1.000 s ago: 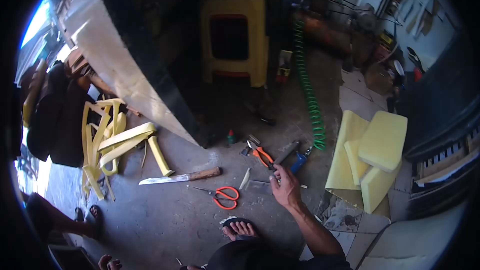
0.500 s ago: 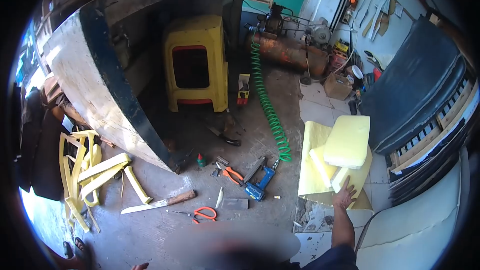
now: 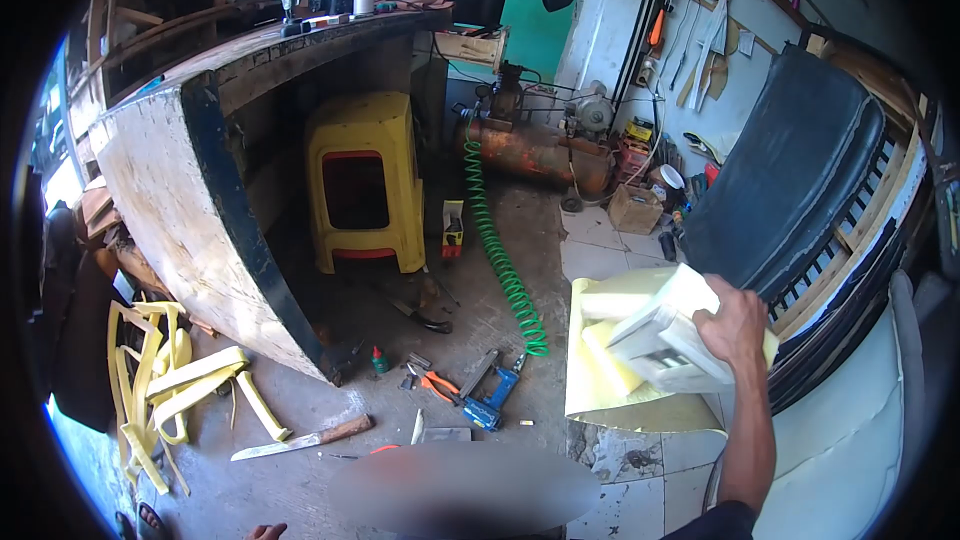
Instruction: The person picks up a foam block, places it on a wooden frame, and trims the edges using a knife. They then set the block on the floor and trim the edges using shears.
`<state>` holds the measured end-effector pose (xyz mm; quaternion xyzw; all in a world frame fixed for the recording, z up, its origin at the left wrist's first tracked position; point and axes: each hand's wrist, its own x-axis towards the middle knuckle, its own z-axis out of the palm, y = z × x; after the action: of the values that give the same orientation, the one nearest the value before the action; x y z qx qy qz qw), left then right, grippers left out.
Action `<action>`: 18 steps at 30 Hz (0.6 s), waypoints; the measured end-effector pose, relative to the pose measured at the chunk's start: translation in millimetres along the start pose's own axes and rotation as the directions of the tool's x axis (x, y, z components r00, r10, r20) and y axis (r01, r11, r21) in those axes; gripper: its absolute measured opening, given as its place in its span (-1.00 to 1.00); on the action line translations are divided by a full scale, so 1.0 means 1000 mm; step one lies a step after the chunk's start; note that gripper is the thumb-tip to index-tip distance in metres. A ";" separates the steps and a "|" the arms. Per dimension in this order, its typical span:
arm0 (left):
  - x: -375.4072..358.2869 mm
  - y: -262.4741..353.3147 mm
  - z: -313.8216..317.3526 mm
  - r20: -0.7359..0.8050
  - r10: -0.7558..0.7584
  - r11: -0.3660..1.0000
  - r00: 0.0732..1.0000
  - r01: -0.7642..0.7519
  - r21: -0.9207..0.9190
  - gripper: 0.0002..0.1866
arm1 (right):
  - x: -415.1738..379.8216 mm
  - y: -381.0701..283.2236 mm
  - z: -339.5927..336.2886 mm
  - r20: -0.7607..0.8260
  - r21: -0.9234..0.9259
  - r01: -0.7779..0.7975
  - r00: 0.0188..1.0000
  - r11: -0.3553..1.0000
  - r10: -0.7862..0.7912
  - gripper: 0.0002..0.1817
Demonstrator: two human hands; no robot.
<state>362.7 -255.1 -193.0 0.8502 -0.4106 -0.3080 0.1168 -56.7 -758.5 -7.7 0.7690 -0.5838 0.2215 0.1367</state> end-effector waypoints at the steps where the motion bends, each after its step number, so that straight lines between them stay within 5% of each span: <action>1: 0.004 0.001 -0.003 0.019 0.006 1.000 1.000 -0.006 -0.004 -0.35 | -0.006 -0.031 -0.033 0.034 0.138 0.100 0.994 0.985 -0.105 -0.49; 3: 0.010 0.011 -0.011 -0.073 0.098 0.994 0.992 -0.101 -0.037 -0.29 | -0.016 -0.078 -0.075 0.040 0.478 0.322 0.921 0.817 -0.387 -0.51; 5: 0.015 0.033 -0.028 -0.003 0.097 0.987 0.995 -0.097 -0.126 0.11 | -0.029 -0.117 -0.093 0.044 0.632 0.408 0.830 0.659 -0.556 -0.51; 6: 0.020 0.037 -0.029 -0.123 0.204 0.959 0.971 -0.223 -0.173 0.22 | -0.032 -0.138 -0.094 0.024 0.748 0.446 0.722 0.491 -0.692 -0.51; 7: 0.021 0.040 -0.030 -0.252 0.290 0.918 0.923 -0.343 -0.199 0.33 | -0.038 -0.158 -0.085 -0.028 0.860 0.396 0.667 0.322 -0.745 -0.53; 9: 0.011 0.054 -0.045 -0.460 0.413 0.908 0.786 -0.395 0.140 0.38 | -0.040 -0.205 -0.050 -0.148 0.963 0.269 0.583 0.017 -0.799 -0.55; 11: -0.012 0.061 -0.064 -0.579 0.326 0.944 0.747 -0.228 0.238 0.40 | -0.047 -0.267 -0.002 -0.231 0.972 0.117 0.621 -0.203 -0.749 -0.51; 12: -0.021 0.044 -0.072 -0.654 0.269 0.960 0.707 -0.145 0.238 0.42 | -0.043 -0.299 0.015 -0.114 0.992 0.021 0.567 -0.124 -0.816 -0.49; 13: -0.033 0.039 -0.083 -0.710 0.143 0.986 0.689 -0.039 0.161 0.30 | -0.045 -0.330 0.035 -0.188 0.982 0.068 0.502 -0.178 -0.844 -0.48; 15: -0.042 0.002 -0.069 -0.665 -0.015 0.996 0.747 0.070 0.056 0.11 | -0.060 -0.399 0.076 -0.164 0.965 -0.123 0.412 -0.233 -0.896 -0.38; 16: -0.045 -0.009 -0.057 -0.677 -0.111 0.992 0.727 0.124 -0.030 -0.03 | -0.079 -0.434 0.100 -0.176 0.958 -0.128 0.446 -0.257 -0.877 -0.34; 17: -0.047 -0.024 -0.045 -0.669 -0.134 0.989 0.731 0.144 -0.040 -0.03 | -0.090 -0.447 0.104 -0.241 0.958 0.251 0.456 -0.136 -0.857 -0.37; 18: -0.047 -0.041 -0.032 -0.659 -0.250 0.964 0.710 0.246 -0.100 -0.04 | -0.107 -0.455 0.123 -0.175 0.951 0.310 0.482 -0.020 -0.858 -0.41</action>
<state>386.0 -194.7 -166.3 0.9508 -0.2232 0.0018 0.2150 377.7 -598.8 -146.2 0.8950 0.0498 0.2211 -0.3843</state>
